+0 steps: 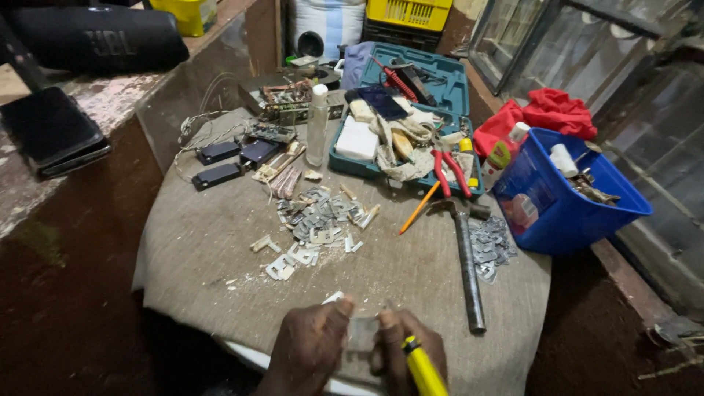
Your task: The person uses a yellow utility knife to scrape and shape small white plastic pieces on a cloth-covered table. They repeatedly pick up individual pieces, scrape their edges, and place them back on the table among other similar pieces.
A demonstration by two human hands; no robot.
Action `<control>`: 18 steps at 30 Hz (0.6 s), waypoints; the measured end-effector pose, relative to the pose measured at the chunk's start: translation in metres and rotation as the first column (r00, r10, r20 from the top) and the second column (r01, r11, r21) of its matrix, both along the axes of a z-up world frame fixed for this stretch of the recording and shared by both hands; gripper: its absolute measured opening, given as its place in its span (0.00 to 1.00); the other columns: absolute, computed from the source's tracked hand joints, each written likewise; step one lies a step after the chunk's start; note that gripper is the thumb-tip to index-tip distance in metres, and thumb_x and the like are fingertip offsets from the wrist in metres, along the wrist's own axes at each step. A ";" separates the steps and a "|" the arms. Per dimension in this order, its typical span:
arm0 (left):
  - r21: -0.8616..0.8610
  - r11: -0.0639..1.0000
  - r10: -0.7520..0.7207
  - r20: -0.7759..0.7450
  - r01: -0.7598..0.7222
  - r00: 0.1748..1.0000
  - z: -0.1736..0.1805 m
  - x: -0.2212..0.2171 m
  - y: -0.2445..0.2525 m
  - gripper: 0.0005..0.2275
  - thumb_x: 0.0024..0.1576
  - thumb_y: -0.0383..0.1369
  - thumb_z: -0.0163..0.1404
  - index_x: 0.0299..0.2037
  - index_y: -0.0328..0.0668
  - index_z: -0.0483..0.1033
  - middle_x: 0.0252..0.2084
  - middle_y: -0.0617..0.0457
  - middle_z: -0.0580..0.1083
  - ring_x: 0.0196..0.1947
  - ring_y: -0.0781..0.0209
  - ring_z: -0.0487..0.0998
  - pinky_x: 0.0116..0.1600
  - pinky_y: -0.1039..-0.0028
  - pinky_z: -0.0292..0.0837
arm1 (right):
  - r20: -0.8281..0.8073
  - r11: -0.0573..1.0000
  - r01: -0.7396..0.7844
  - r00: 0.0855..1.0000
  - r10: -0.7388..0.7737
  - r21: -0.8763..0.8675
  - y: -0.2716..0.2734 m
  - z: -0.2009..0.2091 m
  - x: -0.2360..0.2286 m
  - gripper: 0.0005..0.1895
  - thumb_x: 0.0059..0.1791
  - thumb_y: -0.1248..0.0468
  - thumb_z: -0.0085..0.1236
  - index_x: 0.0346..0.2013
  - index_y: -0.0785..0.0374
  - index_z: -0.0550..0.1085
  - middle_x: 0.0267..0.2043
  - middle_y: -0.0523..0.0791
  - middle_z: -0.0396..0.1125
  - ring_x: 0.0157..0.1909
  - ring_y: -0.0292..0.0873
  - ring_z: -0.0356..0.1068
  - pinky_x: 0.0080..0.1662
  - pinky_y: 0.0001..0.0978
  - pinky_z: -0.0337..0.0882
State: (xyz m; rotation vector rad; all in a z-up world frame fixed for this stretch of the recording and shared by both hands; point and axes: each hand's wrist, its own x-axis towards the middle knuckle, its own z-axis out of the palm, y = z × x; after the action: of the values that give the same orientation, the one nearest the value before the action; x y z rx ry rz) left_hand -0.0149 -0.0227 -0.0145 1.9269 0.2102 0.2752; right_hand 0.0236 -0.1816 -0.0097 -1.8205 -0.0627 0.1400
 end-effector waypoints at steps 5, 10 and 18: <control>-0.382 0.921 0.011 -0.174 -0.078 0.985 0.022 -0.001 0.003 0.35 0.61 0.56 0.32 0.33 0.36 0.90 0.17 0.53 0.73 0.18 0.58 0.77 0.30 0.69 0.74 | 0.007 0.979 0.138 0.990 -0.141 0.147 0.005 0.009 -0.002 0.28 0.53 0.48 0.53 0.19 0.69 0.75 0.08 0.50 0.64 0.11 0.46 0.62 0.20 0.39 0.63; -0.037 0.996 -0.082 -0.117 0.078 0.990 0.017 0.003 0.003 0.09 0.57 0.43 0.58 0.29 0.52 0.84 0.25 0.63 0.80 0.27 0.71 0.76 0.36 0.73 0.70 | 0.034 0.986 0.125 0.991 -0.129 0.112 0.004 -0.001 0.003 0.27 0.53 0.48 0.54 0.20 0.67 0.77 0.07 0.49 0.65 0.11 0.46 0.66 0.19 0.39 0.64; 0.087 0.980 -0.180 0.028 0.177 0.983 0.019 -0.003 0.004 0.17 0.65 0.45 0.48 0.26 0.50 0.79 0.20 0.60 0.77 0.22 0.67 0.75 0.31 0.67 0.67 | -0.073 0.999 -0.003 0.997 0.000 -0.039 -0.007 -0.006 0.012 0.16 0.49 0.54 0.63 0.35 0.64 0.86 0.23 0.48 0.78 0.28 0.39 0.74 0.33 0.32 0.76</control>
State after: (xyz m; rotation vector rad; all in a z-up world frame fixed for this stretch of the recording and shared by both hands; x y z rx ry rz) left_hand -0.0174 -0.0187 0.0047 2.0078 0.0014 0.2018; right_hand 0.0352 -0.1888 -0.0154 -1.8530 -0.0099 0.2095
